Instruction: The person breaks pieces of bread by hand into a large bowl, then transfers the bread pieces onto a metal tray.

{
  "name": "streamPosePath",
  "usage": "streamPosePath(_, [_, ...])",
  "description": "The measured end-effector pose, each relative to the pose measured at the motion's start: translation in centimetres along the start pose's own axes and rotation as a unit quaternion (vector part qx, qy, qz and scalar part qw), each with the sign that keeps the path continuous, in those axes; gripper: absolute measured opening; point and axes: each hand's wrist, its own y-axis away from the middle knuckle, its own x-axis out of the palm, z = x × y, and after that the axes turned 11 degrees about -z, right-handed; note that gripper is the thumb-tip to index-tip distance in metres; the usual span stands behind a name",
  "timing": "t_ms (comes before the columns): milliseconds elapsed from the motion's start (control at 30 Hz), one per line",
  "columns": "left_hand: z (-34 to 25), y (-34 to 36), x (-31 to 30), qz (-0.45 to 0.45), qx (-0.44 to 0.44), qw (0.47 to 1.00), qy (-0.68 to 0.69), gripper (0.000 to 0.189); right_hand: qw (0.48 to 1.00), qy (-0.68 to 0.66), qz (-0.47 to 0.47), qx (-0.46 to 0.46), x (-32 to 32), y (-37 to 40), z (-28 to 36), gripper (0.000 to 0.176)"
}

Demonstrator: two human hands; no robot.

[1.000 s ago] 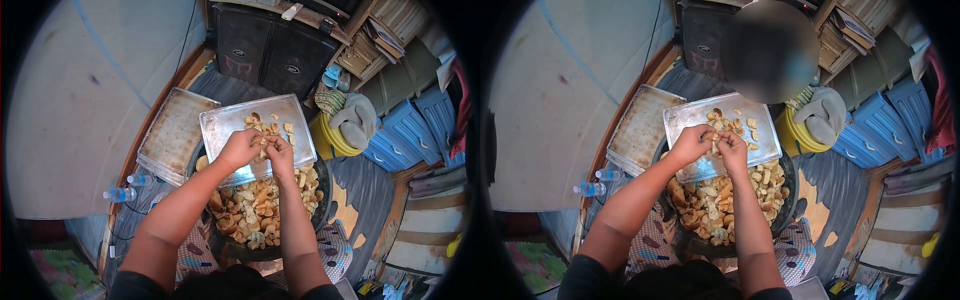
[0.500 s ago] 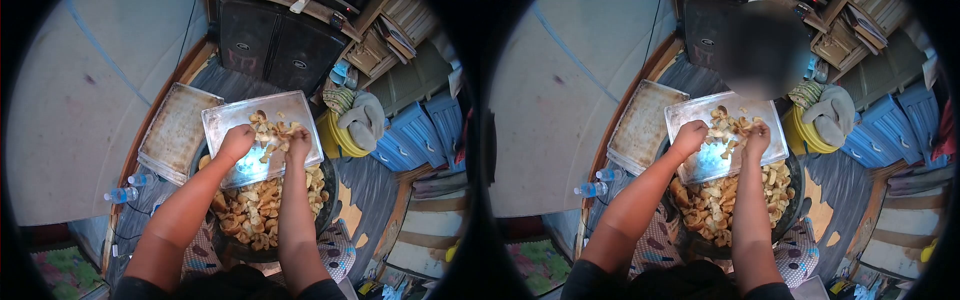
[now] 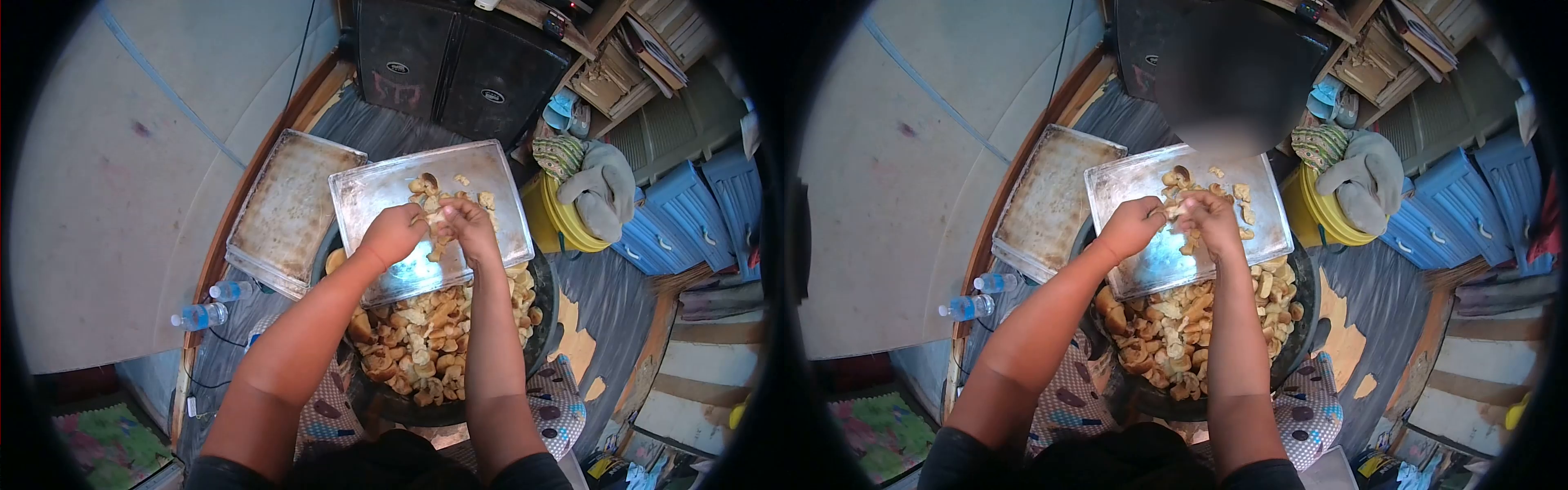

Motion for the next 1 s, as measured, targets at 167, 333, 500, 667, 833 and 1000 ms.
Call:
streamPosePath(167, [0.6, 0.4, -0.3, 0.028, -0.005, 0.996, -0.089, 0.031, 0.963, -0.03, -0.263, -0.054, -5.5, -3.7, -4.6, 0.028])
streamPosePath(333, [1.7, 1.0, 0.2, 0.019, -0.01, 0.996, -0.09, 0.047, 0.9, 0.073, -0.407, -0.14, -10.6, -1.3, -7.4, 0.034])
streamPosePath(500, [1.6, 1.4, -1.0, 0.108, 0.002, 0.985, -0.135, 0.056, 0.847, 0.466, -0.244, 0.081, -10.5, 8.5, -14.0, 0.057])
streamPosePath(667, [1.3, 1.6, -1.9, 0.201, -0.003, 0.963, -0.177, 0.053, 0.722, 0.689, -0.049, 0.024, -1.8, 16.7, -17.8, 0.09])
streamPosePath(833, [5.8, 1.9, -2.0, 0.144, -0.064, 0.968, -0.196, 0.062, 0.678, 0.728, 0.058, -0.084, -2.9, 19.5, -20.7, 0.07])
streamPosePath(1000, [18.1, 4.0, 0.7, -0.085, -0.225, 0.97, 0.042, 0.06, 0.805, 0.574, -0.093, -0.113, -6.9, 17.5, -18.5, 0.047])
